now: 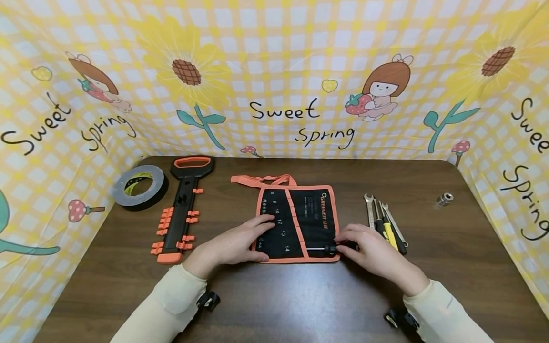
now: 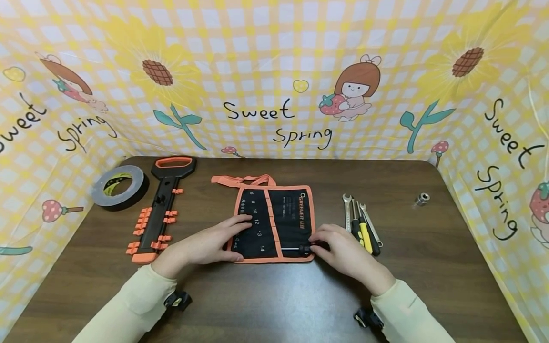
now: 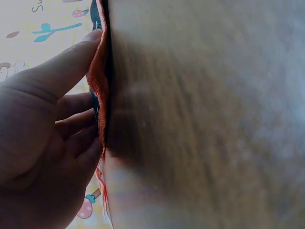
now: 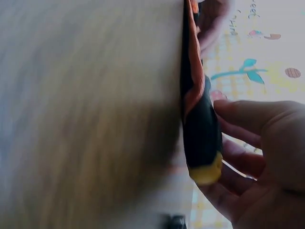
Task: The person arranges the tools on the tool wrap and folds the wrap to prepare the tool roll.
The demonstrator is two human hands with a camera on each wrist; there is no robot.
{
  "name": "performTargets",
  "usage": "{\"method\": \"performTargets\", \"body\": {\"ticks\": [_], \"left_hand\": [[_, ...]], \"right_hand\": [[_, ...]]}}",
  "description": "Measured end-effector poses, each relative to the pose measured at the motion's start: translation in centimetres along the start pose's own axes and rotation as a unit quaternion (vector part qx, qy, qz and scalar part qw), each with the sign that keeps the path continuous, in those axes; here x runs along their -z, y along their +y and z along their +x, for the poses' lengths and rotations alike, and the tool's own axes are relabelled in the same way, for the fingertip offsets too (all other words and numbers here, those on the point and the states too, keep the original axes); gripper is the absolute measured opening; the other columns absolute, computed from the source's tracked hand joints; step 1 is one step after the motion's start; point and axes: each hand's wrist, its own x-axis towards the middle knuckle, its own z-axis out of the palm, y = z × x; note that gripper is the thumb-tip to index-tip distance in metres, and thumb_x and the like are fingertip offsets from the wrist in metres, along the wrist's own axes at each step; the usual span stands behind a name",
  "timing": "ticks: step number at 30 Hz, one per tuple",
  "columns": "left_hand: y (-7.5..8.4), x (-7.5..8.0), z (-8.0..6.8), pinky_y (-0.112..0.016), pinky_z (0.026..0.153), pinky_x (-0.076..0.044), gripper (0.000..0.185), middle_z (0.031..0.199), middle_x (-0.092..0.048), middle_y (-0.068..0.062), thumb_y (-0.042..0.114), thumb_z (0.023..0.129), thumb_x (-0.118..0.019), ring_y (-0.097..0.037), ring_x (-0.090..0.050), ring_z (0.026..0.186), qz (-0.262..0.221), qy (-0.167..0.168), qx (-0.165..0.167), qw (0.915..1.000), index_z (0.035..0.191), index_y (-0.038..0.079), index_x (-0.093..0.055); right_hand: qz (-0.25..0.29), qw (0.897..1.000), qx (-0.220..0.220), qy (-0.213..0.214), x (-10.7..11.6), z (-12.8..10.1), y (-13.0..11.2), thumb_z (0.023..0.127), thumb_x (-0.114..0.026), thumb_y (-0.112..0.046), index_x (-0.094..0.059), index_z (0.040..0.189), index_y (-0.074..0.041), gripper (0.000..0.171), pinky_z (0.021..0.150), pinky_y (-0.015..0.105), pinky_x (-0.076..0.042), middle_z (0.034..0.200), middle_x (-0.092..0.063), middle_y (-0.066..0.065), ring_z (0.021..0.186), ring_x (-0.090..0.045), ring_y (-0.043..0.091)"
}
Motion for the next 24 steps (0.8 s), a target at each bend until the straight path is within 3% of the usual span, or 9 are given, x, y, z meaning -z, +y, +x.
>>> {"method": "performTargets", "body": {"ticks": [5, 12, 18, 24], "left_hand": [[0.1, 0.1, 0.0, -0.054, 0.128, -0.037, 0.08, 0.177, -0.031, -0.009, 0.037, 0.098, -0.081, -0.032, -0.035, 0.162, -0.004, 0.0, 0.0, 1.0, 0.163, 0.007, -0.045], [0.0, 0.1, 0.0, -0.055, 0.128, -0.038, 0.081, 0.177, -0.03, -0.008, 0.038, 0.098, -0.081, -0.032, -0.035, 0.162, -0.006, 0.0, 0.004, 1.0, 0.164, 0.008, -0.045], [0.0, 0.0, 0.0, -0.055, 0.128, -0.038, 0.081, 0.177, -0.03, -0.008, 0.038, 0.098, -0.082, -0.032, -0.036, 0.161, -0.006, 0.0, 0.002, 1.0, 0.164, 0.007, -0.045], [0.0, 0.0, 0.0, -0.054, 0.127, -0.039, 0.088, 0.177, -0.029, -0.008, 0.042, 0.094, -0.084, -0.032, -0.035, 0.162, -0.009, -0.003, 0.003, 0.9999, 0.164, 0.007, -0.043]], "right_hand": [[0.001, 1.0, -0.008, -0.015, 1.0, -0.7, 0.5, 0.095, -0.083, -0.012, -0.082, 0.109, -0.014, 0.015, 0.087, 0.038, -0.061, 0.107, -0.075, -0.008, 0.099, -0.071, 0.011], [-0.014, 0.999, -0.02, -0.046, 1.9, -1.5, 0.9, 0.091, -0.088, -0.014, -0.08, 0.112, -0.016, 0.022, 0.077, 0.032, -0.055, 0.107, -0.071, -0.008, 0.093, -0.064, 0.008], [-0.025, 0.999, -0.009, -0.039, 1.6, -1.5, 1.0, 0.091, -0.088, -0.014, -0.08, 0.107, -0.015, 0.018, 0.072, 0.026, -0.052, 0.102, -0.068, -0.01, 0.084, -0.059, 0.003], [-0.02, 0.999, 0.005, -0.032, 1.1, -1.3, 0.9, 0.093, -0.085, -0.014, -0.081, 0.108, -0.015, 0.015, 0.076, 0.031, -0.057, 0.103, -0.072, -0.009, 0.089, -0.065, 0.004]]}}
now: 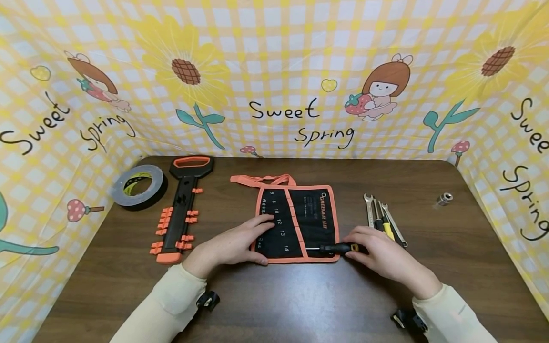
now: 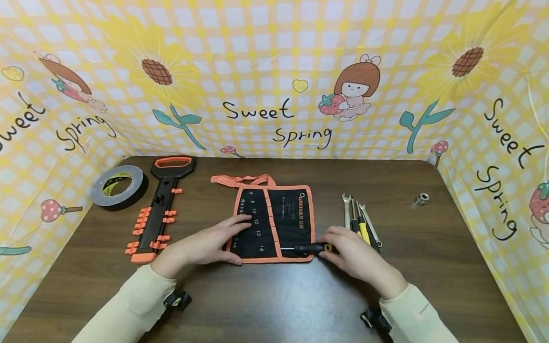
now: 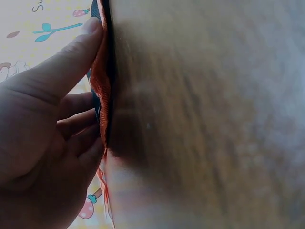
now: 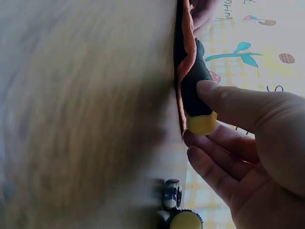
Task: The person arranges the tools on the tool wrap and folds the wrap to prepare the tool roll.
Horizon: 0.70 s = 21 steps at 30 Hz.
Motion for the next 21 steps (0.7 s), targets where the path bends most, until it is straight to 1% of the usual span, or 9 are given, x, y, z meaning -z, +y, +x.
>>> {"method": "performTargets", "body": {"ticks": [6, 11, 21], "left_hand": [[0.1, 0.0, 0.0, -0.054, 0.127, -0.039, 0.09, 0.177, -0.028, -0.008, 0.043, 0.093, -0.086, -0.031, -0.035, 0.161, -0.002, -0.002, 0.0, 1.0, 0.165, 0.007, -0.043], [0.1, 0.0, 0.0, -0.053, 0.127, -0.039, 0.09, 0.177, -0.028, -0.007, 0.043, 0.094, -0.085, -0.031, -0.035, 0.161, -0.003, -0.002, 0.0, 1.0, 0.164, 0.007, -0.043], [0.0, -0.1, 0.0, -0.053, 0.127, -0.04, 0.09, 0.177, -0.028, -0.007, 0.043, 0.094, -0.085, -0.03, -0.035, 0.161, 0.003, 0.0, 0.001, 1.0, 0.165, 0.008, -0.043]], "right_hand": [[-0.005, 1.0, 0.011, 0.013, -0.3, 0.3, -0.3, 0.095, -0.083, -0.014, -0.081, 0.112, -0.014, 0.017, 0.083, 0.035, -0.06, 0.107, -0.074, -0.008, 0.095, -0.07, 0.008], [-0.013, 0.999, 0.017, 0.024, -0.6, 0.5, -0.8, 0.095, -0.084, -0.016, -0.081, 0.115, -0.012, 0.021, 0.086, 0.037, -0.061, 0.11, -0.076, -0.005, 0.1, -0.071, 0.011], [-0.001, 1.0, 0.024, 0.011, -1.0, 0.9, -1.3, 0.099, -0.079, -0.016, -0.081, 0.119, -0.012, 0.02, 0.091, 0.041, -0.061, 0.113, -0.076, -0.004, 0.104, -0.072, 0.017]]}}
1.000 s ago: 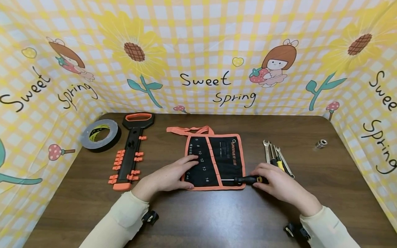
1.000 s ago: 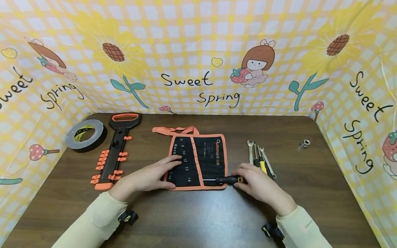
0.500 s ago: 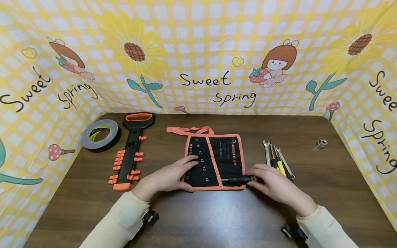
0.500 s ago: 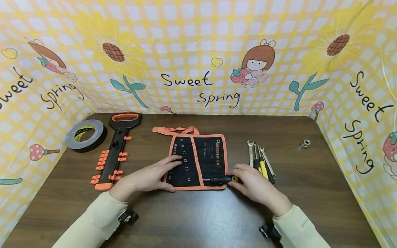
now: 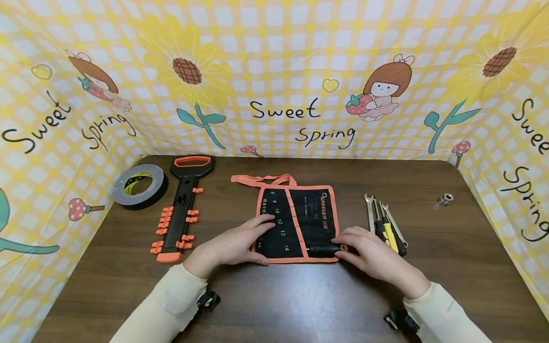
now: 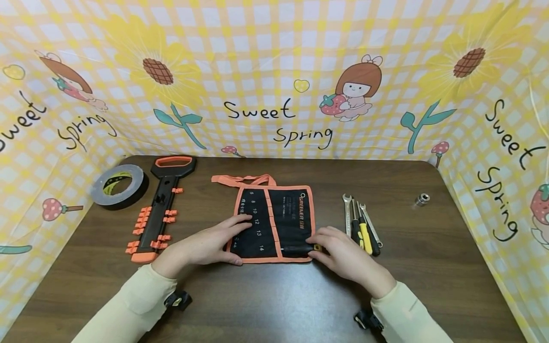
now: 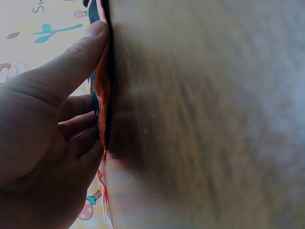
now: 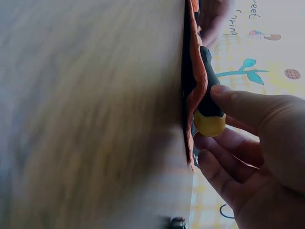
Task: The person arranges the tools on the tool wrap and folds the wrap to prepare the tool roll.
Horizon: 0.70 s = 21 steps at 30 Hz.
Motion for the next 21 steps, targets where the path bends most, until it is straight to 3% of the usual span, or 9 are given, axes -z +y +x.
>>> {"method": "performTargets", "body": {"ticks": [10, 21], "left_hand": [[-0.08, -0.02, 0.03, -0.052, 0.126, -0.041, 0.09, 0.177, -0.027, -0.007, 0.044, 0.094, -0.085, -0.03, -0.036, 0.161, 0.002, -0.001, 0.001, 1.0, 0.165, 0.008, -0.042], [0.16, -0.1, 0.07, -0.052, 0.126, -0.042, 0.09, 0.177, -0.028, -0.008, 0.043, 0.094, -0.085, -0.03, -0.037, 0.16, -0.001, 0.001, 0.004, 1.0, 0.165, 0.007, -0.042]], "right_hand": [[0.02, 1.0, -0.002, -0.013, -0.33, 0.48, -0.11, 0.101, -0.078, -0.016, -0.082, 0.12, -0.009, 0.021, 0.081, 0.032, -0.059, 0.11, -0.07, -0.002, 0.092, -0.067, 0.008], [0.004, 1.0, -0.014, -0.003, -0.66, 0.68, -0.26, 0.101, -0.076, -0.014, -0.08, 0.122, -0.009, 0.021, 0.089, 0.04, -0.06, 0.116, -0.075, 0.0, 0.103, -0.07, 0.016]]}}
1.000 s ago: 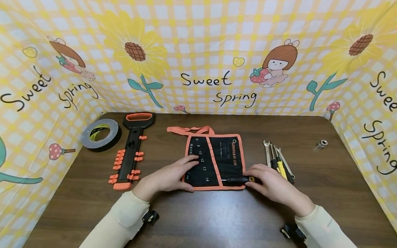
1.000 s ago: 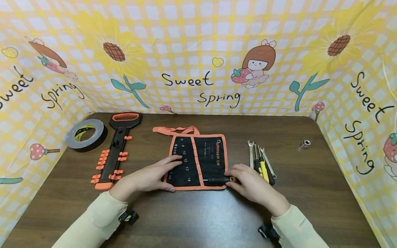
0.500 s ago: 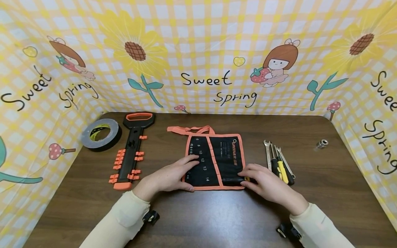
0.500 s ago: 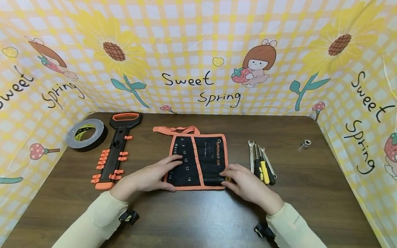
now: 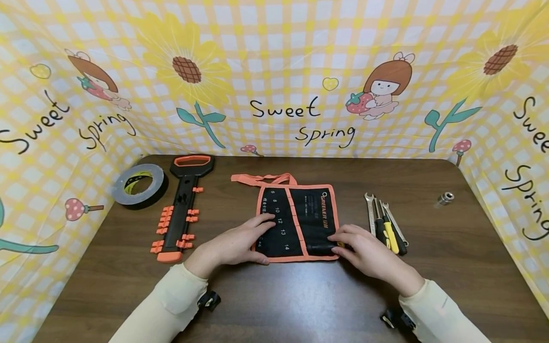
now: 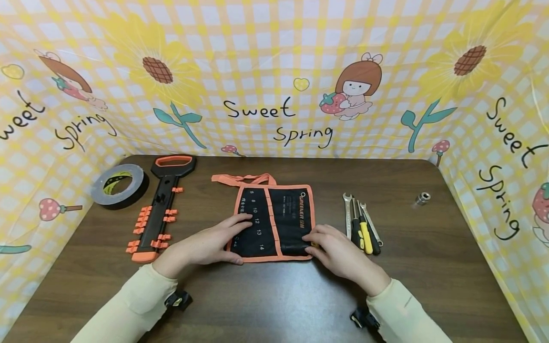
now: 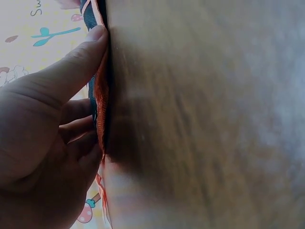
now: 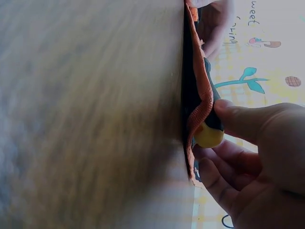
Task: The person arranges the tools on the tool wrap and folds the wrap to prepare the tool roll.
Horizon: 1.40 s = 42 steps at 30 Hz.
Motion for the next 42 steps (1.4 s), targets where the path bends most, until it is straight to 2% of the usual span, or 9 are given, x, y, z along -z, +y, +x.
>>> {"method": "performTargets", "body": {"ticks": [5, 14, 26, 37, 42], "left_hand": [[-0.1, -0.1, 0.0, -0.052, 0.125, -0.042, 0.091, 0.177, -0.028, -0.008, 0.043, 0.094, -0.085, -0.03, -0.037, 0.16, 0.002, 0.001, 0.002, 1.0, 0.165, 0.007, -0.042], [0.0, -0.2, 0.1, -0.051, 0.125, -0.042, 0.091, 0.177, -0.028, -0.009, 0.042, 0.094, -0.085, -0.03, -0.037, 0.16, 0.009, 0.005, -0.003, 0.9999, 0.165, 0.006, -0.041], [0.2, 0.0, 0.0, -0.052, 0.125, -0.042, 0.091, 0.177, -0.027, -0.009, 0.042, 0.094, -0.085, -0.031, -0.036, 0.161, 0.008, -0.001, 0.005, 1.0, 0.165, 0.006, -0.041], [0.3, 0.0, 0.2, -0.052, 0.127, -0.039, 0.089, 0.176, -0.03, -0.012, 0.04, 0.094, -0.086, -0.033, -0.037, 0.16, 0.024, 0.004, -0.004, 0.9997, 0.163, 0.004, -0.043], [0.2, 0.0, 0.3, -0.054, 0.127, -0.039, 0.089, 0.174, -0.033, -0.012, 0.04, 0.092, -0.087, -0.034, -0.039, 0.159, 0.028, 0.009, -0.007, 0.9995, 0.162, 0.004, -0.045]], "right_hand": [[-0.01, 1.0, 0.005, -0.004, -0.1, 0.2, -0.2, 0.102, -0.075, -0.013, -0.08, 0.122, -0.009, 0.021, 0.092, 0.041, -0.06, 0.115, -0.074, -0.001, 0.105, -0.069, 0.017], [-0.006, 1.0, 0.022, -0.021, -0.5, 1.0, -0.8, 0.105, -0.072, -0.014, -0.08, 0.122, -0.009, 0.02, 0.088, 0.037, -0.059, 0.112, -0.072, -0.003, 0.101, -0.067, 0.014], [0.008, 1.0, 0.006, -0.029, -0.6, 1.7, -1.5, 0.103, -0.074, -0.014, -0.081, 0.117, -0.009, 0.017, 0.081, 0.033, -0.059, 0.108, -0.072, -0.003, 0.092, -0.067, 0.01], [0.035, 0.998, -0.019, -0.048, -0.5, 1.7, -1.4, 0.105, -0.072, -0.016, -0.08, 0.12, -0.009, 0.019, 0.084, 0.033, -0.06, 0.113, -0.074, -0.001, 0.096, -0.07, 0.011], [0.042, 0.999, -0.007, -0.033, -0.1, 1.6, -1.2, 0.105, -0.072, -0.016, -0.08, 0.121, -0.008, 0.02, 0.083, 0.033, -0.06, 0.114, -0.075, 0.001, 0.097, -0.07, 0.012]]}}
